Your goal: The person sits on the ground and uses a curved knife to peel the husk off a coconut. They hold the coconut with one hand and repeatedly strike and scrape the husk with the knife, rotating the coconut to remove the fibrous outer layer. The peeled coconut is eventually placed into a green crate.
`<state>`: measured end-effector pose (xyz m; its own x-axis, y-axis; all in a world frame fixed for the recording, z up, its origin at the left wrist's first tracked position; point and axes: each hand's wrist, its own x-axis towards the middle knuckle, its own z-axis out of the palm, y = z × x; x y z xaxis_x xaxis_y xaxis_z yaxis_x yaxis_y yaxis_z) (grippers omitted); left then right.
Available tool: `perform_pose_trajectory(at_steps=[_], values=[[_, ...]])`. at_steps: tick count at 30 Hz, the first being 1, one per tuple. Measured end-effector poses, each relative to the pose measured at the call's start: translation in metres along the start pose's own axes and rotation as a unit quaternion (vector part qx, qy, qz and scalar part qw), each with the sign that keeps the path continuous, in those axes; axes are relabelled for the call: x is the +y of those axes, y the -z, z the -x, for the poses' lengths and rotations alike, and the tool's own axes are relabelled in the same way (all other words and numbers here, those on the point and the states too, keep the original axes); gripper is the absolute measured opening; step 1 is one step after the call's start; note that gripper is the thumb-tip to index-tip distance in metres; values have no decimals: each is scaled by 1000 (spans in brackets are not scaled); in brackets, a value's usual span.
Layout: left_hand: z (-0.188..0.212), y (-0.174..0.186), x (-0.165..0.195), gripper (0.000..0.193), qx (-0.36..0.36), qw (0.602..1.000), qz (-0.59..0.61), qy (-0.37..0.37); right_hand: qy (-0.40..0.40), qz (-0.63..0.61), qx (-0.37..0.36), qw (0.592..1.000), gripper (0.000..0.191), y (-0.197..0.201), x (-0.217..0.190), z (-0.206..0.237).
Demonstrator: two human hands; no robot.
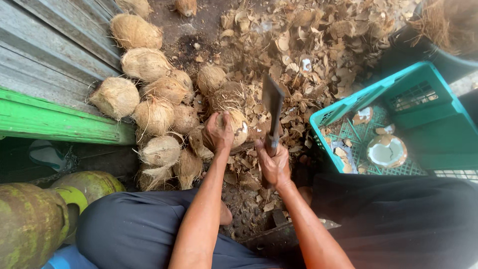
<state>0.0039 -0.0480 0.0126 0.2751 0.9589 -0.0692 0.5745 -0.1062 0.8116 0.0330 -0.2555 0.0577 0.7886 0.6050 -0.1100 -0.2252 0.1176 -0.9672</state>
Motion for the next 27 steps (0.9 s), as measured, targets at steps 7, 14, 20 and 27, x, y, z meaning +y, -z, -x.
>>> perform_pose_trajectory(at_steps=[7, 14, 20, 27], values=[[0, 9, 14, 40, 28, 994, -99, -20, -205, 249, -63, 944, 37, -2, 27, -5], [-6, 36, -6, 51, -17, 998, -23, -58, -290, 155, -133, 935, 29, 18, 3, -11], [-18, 25, -9, 45, -38, 995, -60, -64, -211, 268, -121, 932, 42, 9, -5, -8], [-3, 16, 35, 48, -38, 973, 93, 206, -95, 260, -5, 961, 34, -6, -29, -10]])
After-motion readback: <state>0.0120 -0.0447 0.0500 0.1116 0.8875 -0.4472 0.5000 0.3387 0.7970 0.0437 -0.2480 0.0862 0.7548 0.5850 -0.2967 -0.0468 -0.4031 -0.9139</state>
